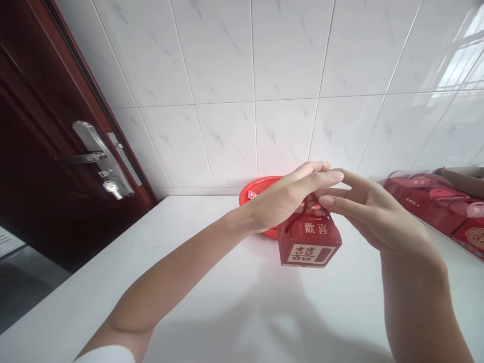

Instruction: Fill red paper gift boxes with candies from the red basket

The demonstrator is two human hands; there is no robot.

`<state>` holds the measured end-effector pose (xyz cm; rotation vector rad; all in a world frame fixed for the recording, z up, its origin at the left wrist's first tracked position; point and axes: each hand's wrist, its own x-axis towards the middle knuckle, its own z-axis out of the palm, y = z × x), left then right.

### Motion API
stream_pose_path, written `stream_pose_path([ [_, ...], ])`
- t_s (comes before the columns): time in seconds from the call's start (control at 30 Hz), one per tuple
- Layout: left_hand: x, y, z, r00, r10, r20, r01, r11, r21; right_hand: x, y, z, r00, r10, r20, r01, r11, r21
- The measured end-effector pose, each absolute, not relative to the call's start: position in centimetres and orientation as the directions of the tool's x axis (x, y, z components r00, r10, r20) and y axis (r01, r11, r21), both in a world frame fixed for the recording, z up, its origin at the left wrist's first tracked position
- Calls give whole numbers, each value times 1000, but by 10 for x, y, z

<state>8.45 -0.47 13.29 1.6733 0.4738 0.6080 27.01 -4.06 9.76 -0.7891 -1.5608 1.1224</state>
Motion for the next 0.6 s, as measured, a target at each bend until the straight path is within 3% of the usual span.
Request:
stream_pose_path([
  [0.17, 89, 0, 122, 728, 652, 214, -18, -293, 956, 273, -37, 95, -116, 930, 348, -62, 342, -937],
  [0.37, 92, 5, 95, 604, 683, 410, 42, -541, 840, 266, -42, 98, 147, 913, 380, 59, 375, -925],
  [0.6, 103, 15, 69, 558, 750, 355, 192, -533, 824, 276, -41, 97, 234, 874, 425, 232, 375, -898],
])
